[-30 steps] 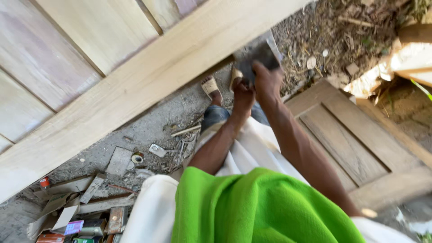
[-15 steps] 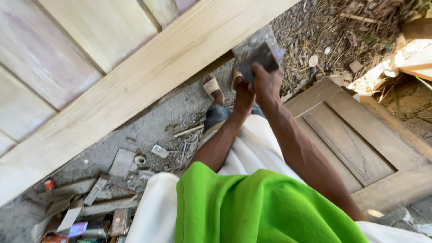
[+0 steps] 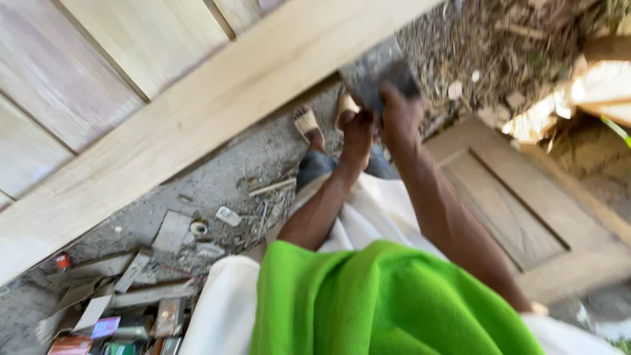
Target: The person sands the surface and edges of a wooden door using small pieces of sandpaper held in both hands, moving them across the wood panels and framing.
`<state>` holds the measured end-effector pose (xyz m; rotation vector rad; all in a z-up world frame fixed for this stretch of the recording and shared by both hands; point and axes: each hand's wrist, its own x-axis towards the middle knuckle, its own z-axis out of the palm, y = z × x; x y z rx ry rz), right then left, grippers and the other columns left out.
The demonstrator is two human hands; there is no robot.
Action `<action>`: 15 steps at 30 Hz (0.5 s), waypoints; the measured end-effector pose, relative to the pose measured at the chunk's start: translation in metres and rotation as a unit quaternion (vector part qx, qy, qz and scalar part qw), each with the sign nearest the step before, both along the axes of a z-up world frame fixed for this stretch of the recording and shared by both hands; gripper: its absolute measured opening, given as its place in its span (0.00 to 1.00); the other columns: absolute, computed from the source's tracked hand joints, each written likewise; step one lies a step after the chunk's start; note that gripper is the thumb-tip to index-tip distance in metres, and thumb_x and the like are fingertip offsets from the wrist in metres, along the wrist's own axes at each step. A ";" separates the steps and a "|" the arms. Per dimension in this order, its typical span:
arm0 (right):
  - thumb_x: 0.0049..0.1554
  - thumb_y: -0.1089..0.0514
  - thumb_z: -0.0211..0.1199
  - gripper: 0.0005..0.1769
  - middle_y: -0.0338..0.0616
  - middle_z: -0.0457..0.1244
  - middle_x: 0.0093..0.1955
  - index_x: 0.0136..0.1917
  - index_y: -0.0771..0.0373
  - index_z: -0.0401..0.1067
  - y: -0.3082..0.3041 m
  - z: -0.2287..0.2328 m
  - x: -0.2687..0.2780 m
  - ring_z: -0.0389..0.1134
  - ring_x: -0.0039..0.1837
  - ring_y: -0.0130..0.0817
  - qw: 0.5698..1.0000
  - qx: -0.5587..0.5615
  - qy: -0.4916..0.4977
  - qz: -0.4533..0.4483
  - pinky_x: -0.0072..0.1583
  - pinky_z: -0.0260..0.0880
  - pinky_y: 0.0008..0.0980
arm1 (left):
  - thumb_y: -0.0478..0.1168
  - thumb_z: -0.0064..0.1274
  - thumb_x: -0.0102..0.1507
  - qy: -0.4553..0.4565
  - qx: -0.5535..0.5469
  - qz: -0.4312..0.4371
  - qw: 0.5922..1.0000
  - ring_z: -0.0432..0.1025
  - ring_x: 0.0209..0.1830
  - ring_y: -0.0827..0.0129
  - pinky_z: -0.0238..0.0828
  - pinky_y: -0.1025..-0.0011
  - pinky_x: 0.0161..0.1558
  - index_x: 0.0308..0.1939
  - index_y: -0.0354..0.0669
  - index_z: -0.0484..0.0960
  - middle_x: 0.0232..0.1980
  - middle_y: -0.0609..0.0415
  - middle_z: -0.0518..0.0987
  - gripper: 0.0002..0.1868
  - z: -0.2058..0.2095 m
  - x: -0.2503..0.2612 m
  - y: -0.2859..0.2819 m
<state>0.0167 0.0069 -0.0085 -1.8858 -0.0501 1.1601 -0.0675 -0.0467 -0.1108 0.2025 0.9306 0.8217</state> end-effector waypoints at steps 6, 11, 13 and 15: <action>0.52 0.59 0.64 0.20 0.50 0.70 0.37 0.56 0.72 0.73 0.000 0.008 0.015 0.68 0.27 0.34 0.998 0.010 -0.043 0.037 0.24 0.63 0.33 | 0.46 0.37 0.75 -0.092 -0.105 0.092 0.986 0.62 0.23 0.77 0.57 0.75 0.25 0.41 0.50 0.75 0.27 0.64 0.68 0.13 -0.010 0.027 -0.009; 0.55 0.61 0.68 0.20 0.54 0.69 0.40 0.56 0.77 0.68 0.002 0.016 0.009 0.68 0.30 0.37 0.995 -0.065 -0.055 0.047 0.28 0.66 0.36 | 0.40 0.39 0.76 -0.079 -0.012 0.023 0.997 0.67 0.34 0.76 0.62 0.73 0.32 0.51 0.50 0.74 0.37 0.63 0.74 0.07 -0.036 0.031 -0.030; 0.58 0.59 0.64 0.17 0.50 0.70 0.42 0.56 0.73 0.73 -0.001 0.018 0.013 0.69 0.33 0.33 0.983 -0.050 -0.097 0.147 0.31 0.72 0.32 | 0.44 0.37 0.74 -0.144 -0.008 0.025 0.989 0.72 0.47 0.73 0.70 0.73 0.49 0.54 0.46 0.75 0.48 0.59 0.78 0.12 -0.038 0.032 -0.028; 0.55 0.64 0.65 0.20 0.50 0.71 0.48 0.60 0.74 0.72 -0.001 0.007 0.020 0.73 0.43 0.31 0.990 0.081 -0.064 0.098 0.40 0.77 0.29 | 0.47 0.37 0.74 -0.176 -0.015 0.037 0.984 0.74 0.54 0.72 0.73 0.72 0.57 0.57 0.46 0.75 0.54 0.58 0.79 0.16 -0.048 0.040 -0.007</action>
